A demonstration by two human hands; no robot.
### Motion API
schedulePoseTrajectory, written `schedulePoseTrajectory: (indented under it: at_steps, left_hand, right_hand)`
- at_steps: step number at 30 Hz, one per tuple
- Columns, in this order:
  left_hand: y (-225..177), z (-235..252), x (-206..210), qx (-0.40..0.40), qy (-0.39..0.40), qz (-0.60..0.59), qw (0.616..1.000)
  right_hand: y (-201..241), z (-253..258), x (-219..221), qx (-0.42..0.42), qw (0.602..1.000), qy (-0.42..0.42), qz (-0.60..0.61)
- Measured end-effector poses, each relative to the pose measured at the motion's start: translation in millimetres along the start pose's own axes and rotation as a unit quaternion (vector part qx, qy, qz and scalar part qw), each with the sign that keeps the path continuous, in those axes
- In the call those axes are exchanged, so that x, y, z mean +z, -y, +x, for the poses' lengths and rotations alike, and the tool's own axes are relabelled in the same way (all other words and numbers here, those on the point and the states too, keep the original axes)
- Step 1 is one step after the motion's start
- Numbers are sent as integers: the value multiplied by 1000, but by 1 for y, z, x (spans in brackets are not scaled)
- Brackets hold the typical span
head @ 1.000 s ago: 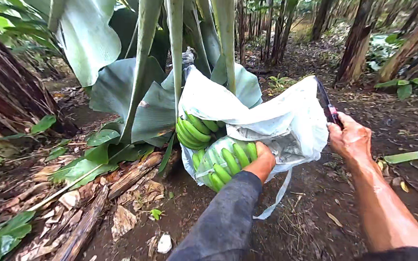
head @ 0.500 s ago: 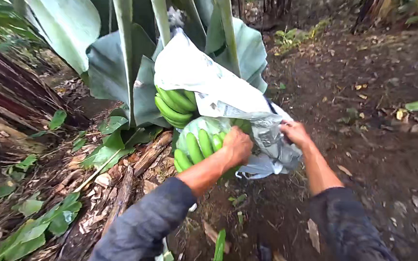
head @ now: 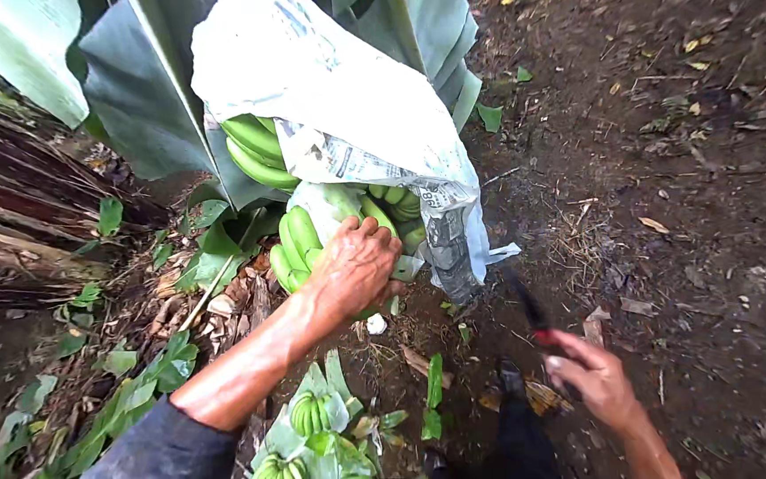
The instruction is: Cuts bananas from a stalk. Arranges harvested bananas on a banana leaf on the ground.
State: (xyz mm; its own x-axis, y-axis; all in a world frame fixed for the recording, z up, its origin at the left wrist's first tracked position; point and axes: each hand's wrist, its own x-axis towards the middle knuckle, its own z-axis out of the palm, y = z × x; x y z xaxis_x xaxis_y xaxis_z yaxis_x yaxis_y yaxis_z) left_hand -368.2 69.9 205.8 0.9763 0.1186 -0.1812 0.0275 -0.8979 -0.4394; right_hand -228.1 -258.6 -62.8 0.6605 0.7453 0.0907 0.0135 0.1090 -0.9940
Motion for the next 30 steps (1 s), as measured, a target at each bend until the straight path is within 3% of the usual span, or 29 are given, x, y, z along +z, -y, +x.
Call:
schedulePoseTrajectory:
  at_steps: [4,11,18,22,26,29,30]
  left_hand:
    - [2,-10,-1,5,-24,-7,1000]
    - [1,-24,0,5,-55,-21,998]
    - [-1,-27,1,5,-61,-21,998]
    - [0,-31,3,4,-67,-21,998]
    - [4,-33,4,10,-78,-33,996]
    - [6,-41,9,14,-76,-49,996]
    - [6,-54,14,13,-78,-65,995]
  right_hand:
    - [-29,11,34,-7,988,104,-117]
    - [-53,63,74,-43,984,163,-52]
    - [-34,122,86,-66,965,248,-54]
    - [-3,163,93,-136,936,289,-149]
    - [33,171,93,-185,901,274,-281]
    - [-7,136,92,-183,878,262,-357]
    - [-30,113,76,-148,849,289,-416]
